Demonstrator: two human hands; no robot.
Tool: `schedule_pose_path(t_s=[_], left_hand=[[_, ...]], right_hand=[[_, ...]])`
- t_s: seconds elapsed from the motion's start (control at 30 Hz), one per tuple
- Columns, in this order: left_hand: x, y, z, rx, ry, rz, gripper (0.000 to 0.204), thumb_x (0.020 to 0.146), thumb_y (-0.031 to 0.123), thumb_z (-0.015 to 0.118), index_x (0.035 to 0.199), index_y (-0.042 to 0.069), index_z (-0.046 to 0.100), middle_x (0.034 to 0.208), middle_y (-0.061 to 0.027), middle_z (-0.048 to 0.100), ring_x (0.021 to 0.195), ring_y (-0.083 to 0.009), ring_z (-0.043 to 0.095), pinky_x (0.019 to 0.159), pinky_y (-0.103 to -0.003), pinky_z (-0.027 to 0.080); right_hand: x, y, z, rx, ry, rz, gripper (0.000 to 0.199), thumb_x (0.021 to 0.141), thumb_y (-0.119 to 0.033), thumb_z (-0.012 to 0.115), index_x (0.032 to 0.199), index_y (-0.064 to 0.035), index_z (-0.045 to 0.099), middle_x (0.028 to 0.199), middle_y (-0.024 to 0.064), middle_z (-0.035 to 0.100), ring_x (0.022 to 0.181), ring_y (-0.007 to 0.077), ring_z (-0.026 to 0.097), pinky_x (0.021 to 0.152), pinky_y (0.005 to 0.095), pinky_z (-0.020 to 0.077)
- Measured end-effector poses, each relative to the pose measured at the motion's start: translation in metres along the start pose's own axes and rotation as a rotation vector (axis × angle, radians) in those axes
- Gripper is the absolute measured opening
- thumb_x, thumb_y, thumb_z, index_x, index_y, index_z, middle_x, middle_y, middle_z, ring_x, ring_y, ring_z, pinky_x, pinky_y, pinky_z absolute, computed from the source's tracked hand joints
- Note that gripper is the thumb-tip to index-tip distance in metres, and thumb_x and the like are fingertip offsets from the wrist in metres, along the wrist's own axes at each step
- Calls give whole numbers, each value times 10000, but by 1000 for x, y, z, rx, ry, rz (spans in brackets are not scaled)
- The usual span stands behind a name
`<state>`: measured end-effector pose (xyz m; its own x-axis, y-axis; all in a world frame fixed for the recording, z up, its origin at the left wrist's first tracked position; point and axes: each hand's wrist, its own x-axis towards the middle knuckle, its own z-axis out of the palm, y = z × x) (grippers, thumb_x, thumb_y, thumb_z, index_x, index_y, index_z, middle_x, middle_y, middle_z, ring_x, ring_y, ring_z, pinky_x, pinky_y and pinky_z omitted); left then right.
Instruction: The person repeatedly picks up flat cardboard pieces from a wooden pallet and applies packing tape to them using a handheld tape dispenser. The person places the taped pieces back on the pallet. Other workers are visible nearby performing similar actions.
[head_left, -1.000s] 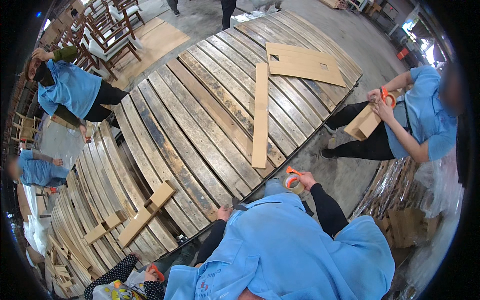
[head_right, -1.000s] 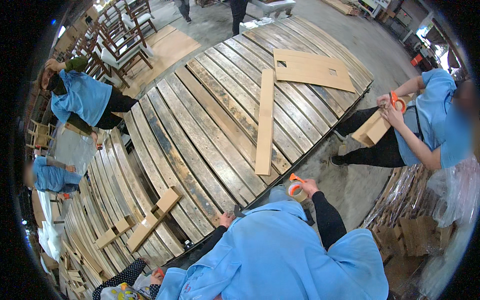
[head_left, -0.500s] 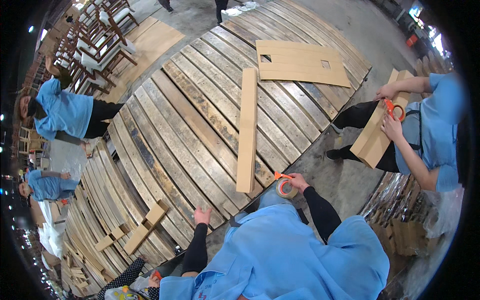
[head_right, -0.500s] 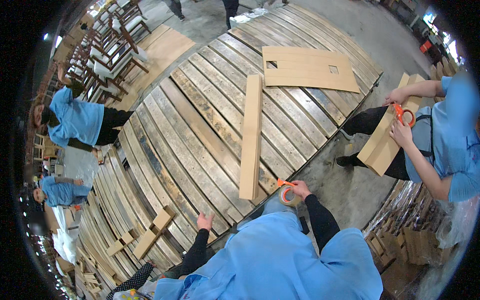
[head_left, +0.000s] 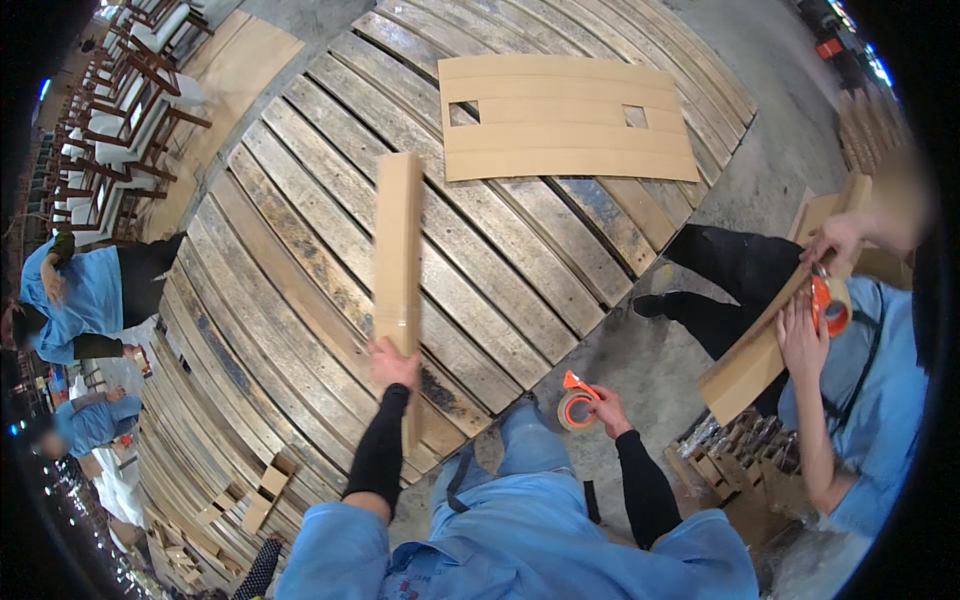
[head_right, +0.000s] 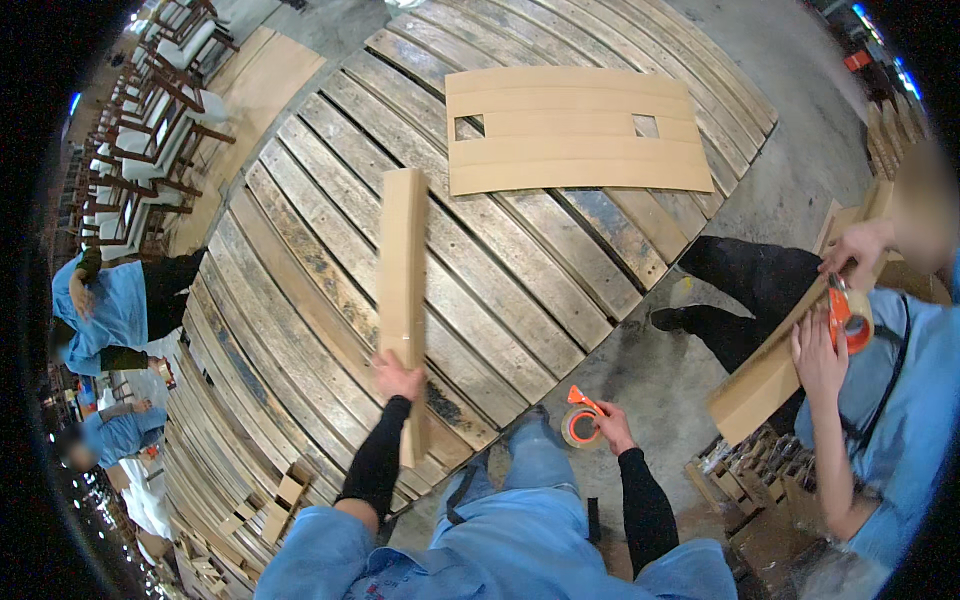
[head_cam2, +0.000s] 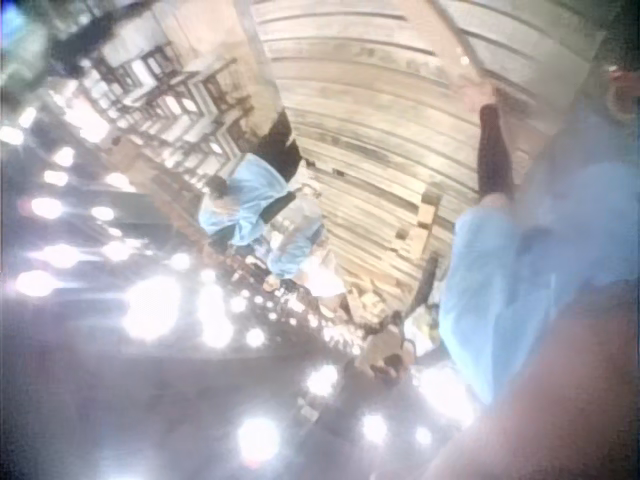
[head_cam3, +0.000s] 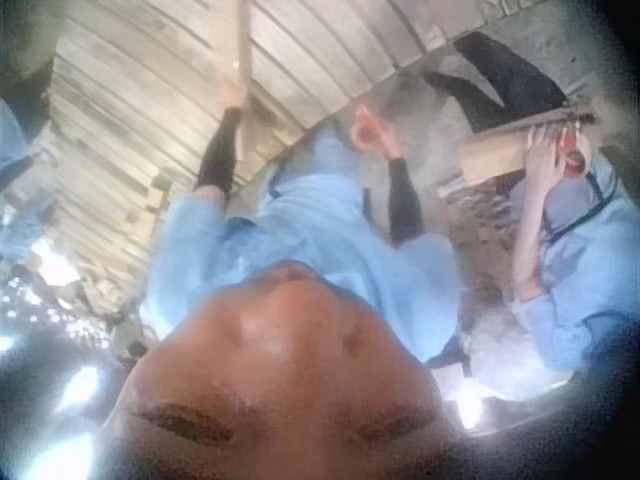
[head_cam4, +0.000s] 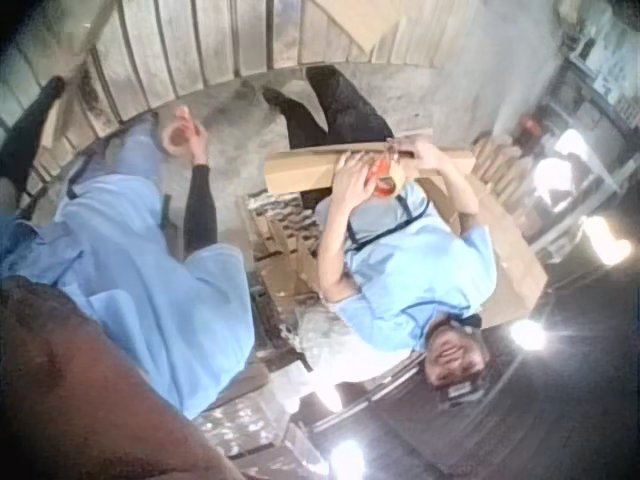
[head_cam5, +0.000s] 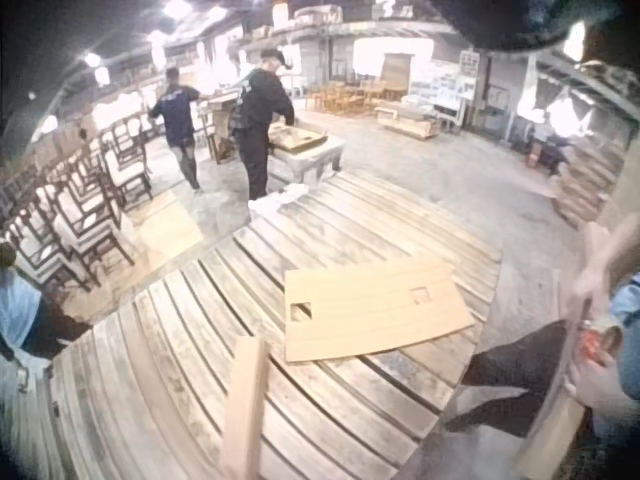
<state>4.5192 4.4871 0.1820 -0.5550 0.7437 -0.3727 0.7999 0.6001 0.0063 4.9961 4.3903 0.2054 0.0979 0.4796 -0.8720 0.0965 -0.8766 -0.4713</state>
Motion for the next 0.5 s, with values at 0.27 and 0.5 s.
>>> schedule_pose_path(t_s=[0.27, 0.5], left_hand=[[86, -19, -79, 169, 153, 301, 541, 743, 306, 827, 1179, 70, 609, 1608, -306, 235, 1506, -466, 202, 1187, -649, 164], [187, 263, -42, 325, 248, 1032, 482, 753, 204, 733, 1216, 171, 602, 1649, -247, 174, 1537, -421, 153, 1179, -689, 173]], right_hand=[[13, 13, -36, 173, 52, 114, 567, 756, 59, 593, 1319, 5, 632, 1161, 44, 692, 998, 144, 639, 819, 282, 515], [11, 19, -23, 107, -4, 58, 567, 780, 59, 624, 1342, -11, 618, 1221, 55, 678, 1084, 153, 638, 916, 292, 520]])
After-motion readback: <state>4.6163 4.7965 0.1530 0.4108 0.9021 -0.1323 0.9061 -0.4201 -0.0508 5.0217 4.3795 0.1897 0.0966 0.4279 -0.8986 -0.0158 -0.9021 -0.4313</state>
